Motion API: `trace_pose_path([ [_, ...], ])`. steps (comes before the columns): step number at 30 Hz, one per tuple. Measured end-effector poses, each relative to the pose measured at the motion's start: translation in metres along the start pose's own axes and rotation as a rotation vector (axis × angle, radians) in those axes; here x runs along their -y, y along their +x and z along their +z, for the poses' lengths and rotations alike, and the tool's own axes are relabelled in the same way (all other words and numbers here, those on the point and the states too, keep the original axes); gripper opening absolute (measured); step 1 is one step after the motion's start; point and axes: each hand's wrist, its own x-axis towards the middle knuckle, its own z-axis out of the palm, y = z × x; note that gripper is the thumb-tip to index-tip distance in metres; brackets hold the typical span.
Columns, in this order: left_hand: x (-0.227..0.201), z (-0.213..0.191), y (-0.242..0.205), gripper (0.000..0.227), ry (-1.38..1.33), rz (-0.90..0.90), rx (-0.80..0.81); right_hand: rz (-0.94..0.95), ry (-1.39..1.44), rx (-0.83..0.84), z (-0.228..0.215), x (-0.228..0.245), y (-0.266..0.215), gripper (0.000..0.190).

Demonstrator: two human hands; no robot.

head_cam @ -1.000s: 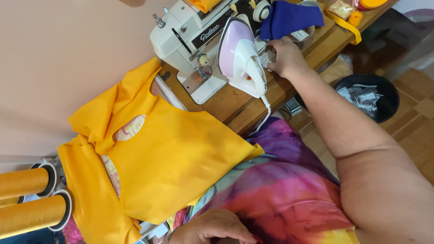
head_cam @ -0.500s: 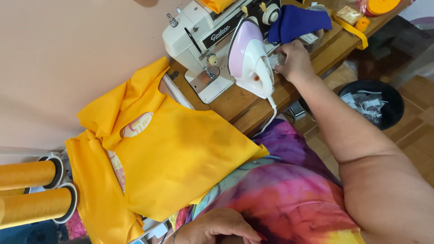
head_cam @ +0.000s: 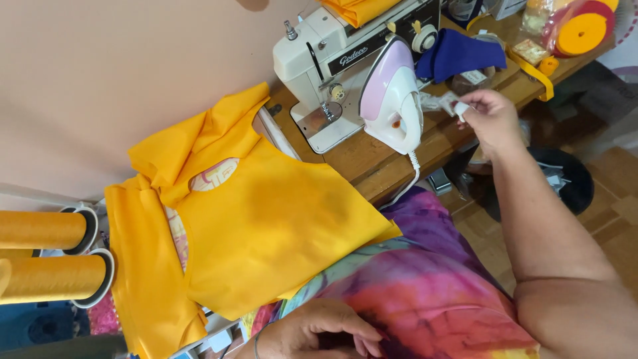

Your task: A person irons a yellow garment on a small board and then folds it at a sewing workstation.

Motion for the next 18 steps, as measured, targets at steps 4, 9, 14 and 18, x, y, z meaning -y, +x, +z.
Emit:
trace_pose_path([
  [4,0.022,-0.015,-0.002,0.033,-0.017,0.046,-0.082,0.079,0.363,-0.052,0.008,0.042,-0.043,0.017],
  [9,0.039,-0.034,0.008,0.038,0.672,0.099,-0.509,0.055,0.822,0.538,0.076,0.088,-0.129,0.021],
  [14,0.062,-0.026,-0.001,0.053,0.553,0.155,-0.787,0.103,0.787,0.84,0.152,0.062,-0.186,0.015],
  [18,0.079,-0.039,-0.023,0.023,0.456,0.259,-1.024,0.204,0.791,0.906,0.187,0.067,-0.2,0.013],
])
